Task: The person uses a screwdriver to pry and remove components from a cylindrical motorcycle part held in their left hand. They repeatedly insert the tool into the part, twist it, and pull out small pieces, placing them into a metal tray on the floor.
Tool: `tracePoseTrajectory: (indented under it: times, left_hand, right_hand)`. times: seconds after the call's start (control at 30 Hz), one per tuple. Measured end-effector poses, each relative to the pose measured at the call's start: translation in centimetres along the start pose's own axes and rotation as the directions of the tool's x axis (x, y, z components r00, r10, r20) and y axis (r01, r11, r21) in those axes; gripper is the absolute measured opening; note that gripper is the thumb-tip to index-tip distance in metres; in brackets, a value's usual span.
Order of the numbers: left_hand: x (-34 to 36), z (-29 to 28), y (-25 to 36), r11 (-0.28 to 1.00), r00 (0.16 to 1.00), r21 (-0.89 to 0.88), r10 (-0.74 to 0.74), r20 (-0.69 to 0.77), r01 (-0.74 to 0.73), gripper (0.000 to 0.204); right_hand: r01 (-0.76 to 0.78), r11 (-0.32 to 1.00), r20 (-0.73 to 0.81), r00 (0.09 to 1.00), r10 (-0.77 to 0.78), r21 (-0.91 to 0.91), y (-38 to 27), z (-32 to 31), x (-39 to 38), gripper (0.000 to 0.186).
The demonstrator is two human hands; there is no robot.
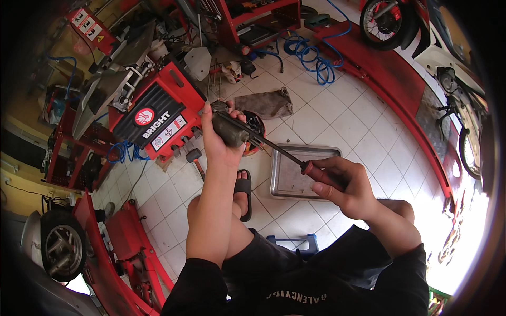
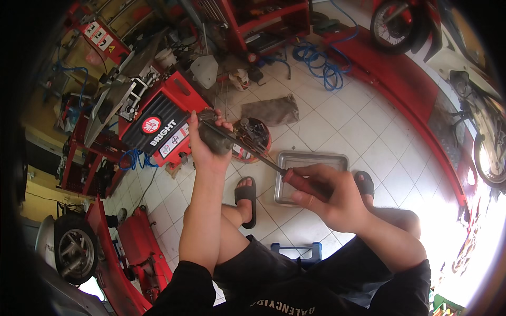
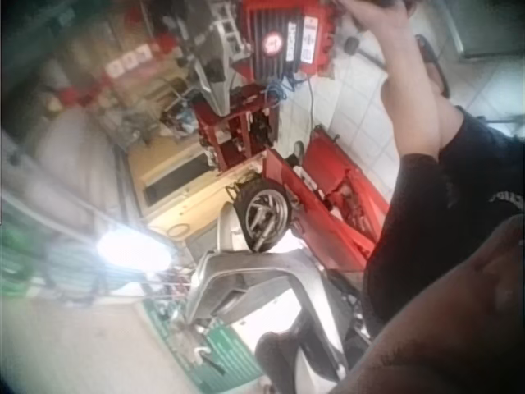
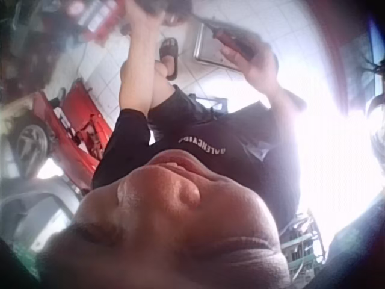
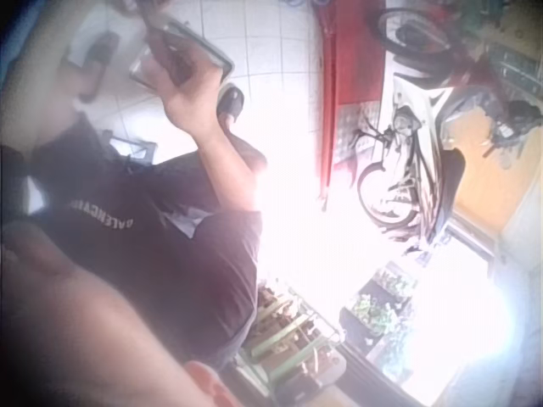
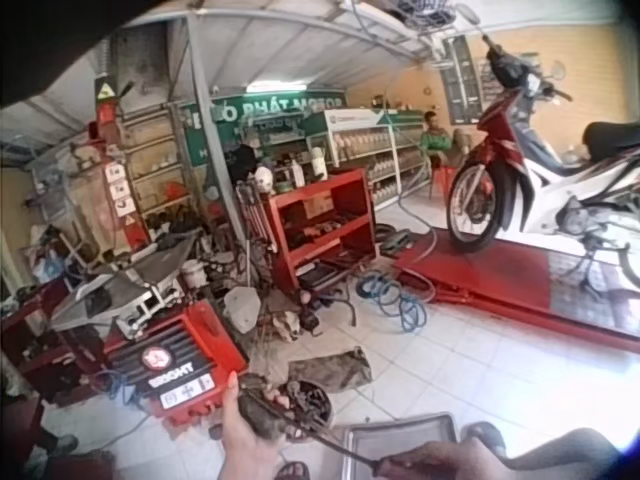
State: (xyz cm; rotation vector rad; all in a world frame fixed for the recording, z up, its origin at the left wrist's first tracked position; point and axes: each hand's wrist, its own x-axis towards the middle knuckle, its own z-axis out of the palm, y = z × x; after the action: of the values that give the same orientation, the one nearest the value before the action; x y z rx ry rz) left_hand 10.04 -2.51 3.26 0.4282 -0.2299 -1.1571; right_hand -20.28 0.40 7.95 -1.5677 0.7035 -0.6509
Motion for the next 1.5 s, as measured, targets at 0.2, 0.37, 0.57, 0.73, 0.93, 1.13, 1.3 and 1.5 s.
tracePoseTrajectory:
  times: [0.2, 0.37, 0.57, 0.73, 0.93, 1.13, 1.3, 1.5]
  left_hand:
    - [0.2, -0.4, 0.0, 1.000, 1.000, 0.005, -0.003, 0.017, 0.003, 0.037]
    - [0.2, -0.3, -0.4, 1.000, 0.999, 0.013, 0.001, 0.034, -0.001, 0.037]
    - [0.6, -0.7, -0.4, 0.999, 1.000, 0.040, 0.008, 0.024, -0.009, 0.037]
    - [1.7, 0.1, 0.4, 1.000, 0.999, 0.008, -0.015, -0.041, 0.015, 0.037]
    - [3.0, -0.3, 1.7, 0.980, 0.993, -0.192, 0.032, -0.115, -0.054, 0.041]
    - [3.3, -4.8, 6.6, 0.956, 0.991, -0.289, 0.012, -0.136, -0.052, 0.032]
    - [2.2, -2.6, 5.3, 0.942, 0.977, -0.322, -0.149, -0.153, 0.093, 0.036]
    - [2.1, -3.0, 4.1, 0.974, 0.975, -0.209, -0.127, -0.183, 0.088, 0.040]
  right_hand:
    - [-0.181, 0.957, 0.049, 0.983, 0.175, 0.227, -0.7, -0.1, 0.1, 0.041]
    - [-0.179, 0.945, 0.053, 0.984, 0.172, 0.274, -0.4, -0.4, 0.1, 0.041]
    - [-0.199, 0.943, 0.042, 0.980, 0.195, 0.267, -0.3, -0.4, 0.4, 0.041]
    - [-0.071, 0.997, -0.009, 0.997, 0.071, -0.015, 1.2, -0.5, 2.1, 0.043]
    - [0.054, 0.986, -0.082, 0.994, -0.067, -0.157, 1.9, -3.5, 2.3, 0.051]
    - [0.131, 0.991, -0.155, 0.979, -0.132, -0.017, 10.3, -6.5, 5.5, 0.038]
    - [-0.073, 0.825, -0.299, 0.911, 0.283, 0.560, 25.1, -5.9, 5.3, 0.019]
    - [-0.775, 0.616, -0.557, 0.577, 0.597, -0.142, 39.4, 0.8, 2.7, 0.023]
